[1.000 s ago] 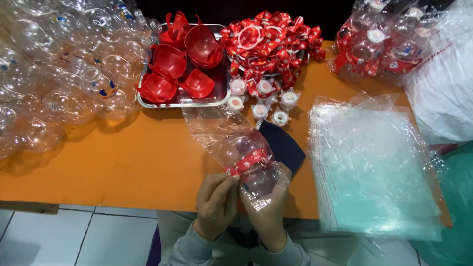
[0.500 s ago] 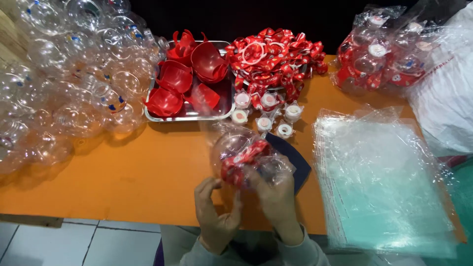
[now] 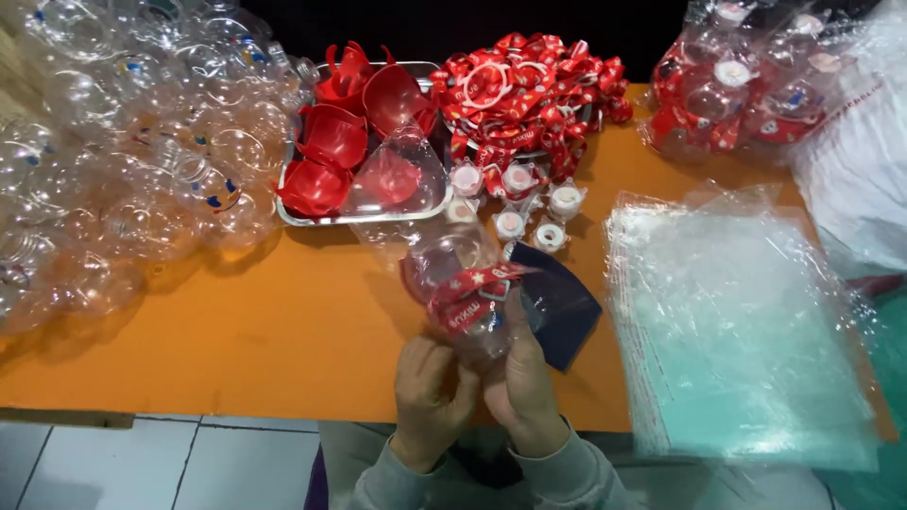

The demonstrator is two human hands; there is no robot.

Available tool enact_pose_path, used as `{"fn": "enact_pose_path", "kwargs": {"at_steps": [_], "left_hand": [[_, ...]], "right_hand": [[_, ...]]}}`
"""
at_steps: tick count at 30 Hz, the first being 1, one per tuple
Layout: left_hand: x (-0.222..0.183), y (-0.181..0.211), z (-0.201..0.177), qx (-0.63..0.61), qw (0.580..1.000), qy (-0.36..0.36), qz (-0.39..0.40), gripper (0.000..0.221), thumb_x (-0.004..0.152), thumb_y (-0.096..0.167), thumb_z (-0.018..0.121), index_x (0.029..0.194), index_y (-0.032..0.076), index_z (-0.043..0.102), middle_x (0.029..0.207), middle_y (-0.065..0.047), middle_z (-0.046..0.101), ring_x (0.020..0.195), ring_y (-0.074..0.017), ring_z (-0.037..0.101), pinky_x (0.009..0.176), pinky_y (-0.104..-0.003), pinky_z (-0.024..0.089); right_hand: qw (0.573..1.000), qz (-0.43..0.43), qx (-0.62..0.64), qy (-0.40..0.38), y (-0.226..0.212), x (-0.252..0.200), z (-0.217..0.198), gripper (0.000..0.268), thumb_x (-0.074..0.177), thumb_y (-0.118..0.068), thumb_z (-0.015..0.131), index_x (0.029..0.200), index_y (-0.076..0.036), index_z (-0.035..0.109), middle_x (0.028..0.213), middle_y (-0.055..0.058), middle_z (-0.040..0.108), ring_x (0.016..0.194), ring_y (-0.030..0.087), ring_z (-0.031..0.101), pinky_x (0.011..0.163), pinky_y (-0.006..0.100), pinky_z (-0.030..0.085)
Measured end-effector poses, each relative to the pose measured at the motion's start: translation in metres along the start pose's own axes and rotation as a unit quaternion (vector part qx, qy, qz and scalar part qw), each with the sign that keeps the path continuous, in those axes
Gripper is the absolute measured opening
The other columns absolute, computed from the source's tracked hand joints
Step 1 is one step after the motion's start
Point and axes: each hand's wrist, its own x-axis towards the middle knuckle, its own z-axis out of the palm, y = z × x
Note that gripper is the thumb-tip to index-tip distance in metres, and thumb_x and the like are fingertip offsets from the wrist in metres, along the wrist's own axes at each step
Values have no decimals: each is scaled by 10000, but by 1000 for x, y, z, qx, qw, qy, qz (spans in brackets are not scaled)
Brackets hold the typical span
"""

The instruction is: The person wipes a red plastic bottle cap with a dark cloth, then places it into a clear plastic bottle. They attach a red and white strap to the bottle neck, wrap it around, and secure it. The person then places the bottle into a clear plastic bag, screws on a white cap, and sets the finished unit aside.

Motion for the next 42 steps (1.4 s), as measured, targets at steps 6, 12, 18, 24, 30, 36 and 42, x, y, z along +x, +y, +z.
{"fn": "enact_pose_path", "kwargs": {"at_steps": [6, 12, 18, 24, 30, 36, 42], "left_hand": [[-2, -3, -2, -33, 999, -17, 38, 78, 876, 75, 579, 820, 34, 543, 772, -130, 515, 666, -281, 475, 604, -392, 376], [7, 15, -19, -75, 997, -3, -29, 87, 924, 39, 515, 869, 31, 583, 758, -75, 525, 677, -212, 490, 631, -326, 408], [18, 20, -47, -121, 967, -29, -222, 182, 924, 99, 573, 743, 108, 557, 693, 24, 523, 680, -99, 486, 647, -275, 421], [71, -7, -74, -166, 942, -59, -286, 180, 820, 41, 597, 645, 58, 635, 487, -41, 502, 519, -108, 433, 486, -254, 356], [106, -21, -83, -172, 917, -101, -345, 155, 803, 85, 603, 648, 80, 616, 467, -44, 506, 466, -84, 352, 441, -240, 270], [119, -13, -92, -206, 916, -104, -328, 153, 818, 60, 560, 676, 49, 617, 529, -68, 532, 544, -139, 505, 566, -244, 435], [101, -45, -82, -102, 938, -128, -307, 157, 779, 54, 576, 641, 70, 649, 486, -61, 497, 528, -132, 462, 523, -262, 388]], "right_hand": [[998, 56, -17, 35, -4, -5, 4, 620, 841, -578, 622, 1216, -87, 674, 1128, 116, 742, 995, 252, 701, 868, 364, 571], [854, -56, -517, -15, -17, 18, -35, 440, 970, -404, 499, 1286, -161, 687, 1292, 81, 710, 1244, 204, 628, 1100, 345, 401], [816, -60, -568, -89, -41, -2, -7, 562, 1057, -463, 381, 648, -116, 547, 471, 24, 489, 458, 135, 518, 519, 288, 410], [707, -113, -696, -57, -72, 0, 13, 522, 1032, -349, 490, 581, -132, 639, 499, 90, 627, 582, 286, 667, 602, 400, 528], [669, -107, -731, -78, -87, -5, 35, 429, 927, -289, 553, 551, -86, 595, 475, 110, 564, 557, 249, 639, 570, 375, 504], [623, -88, -777, -31, -94, -6, 36, 315, 890, -398, 587, 749, -140, 700, 725, 139, 694, 771, 347, 711, 704, 443, 542], [636, -210, -734, -113, -103, -19, 73, 656, 779, -148, 702, 1363, 1, 442, 1094, 318, 571, 1053, 592, 600, 892, 629, 485]]}}
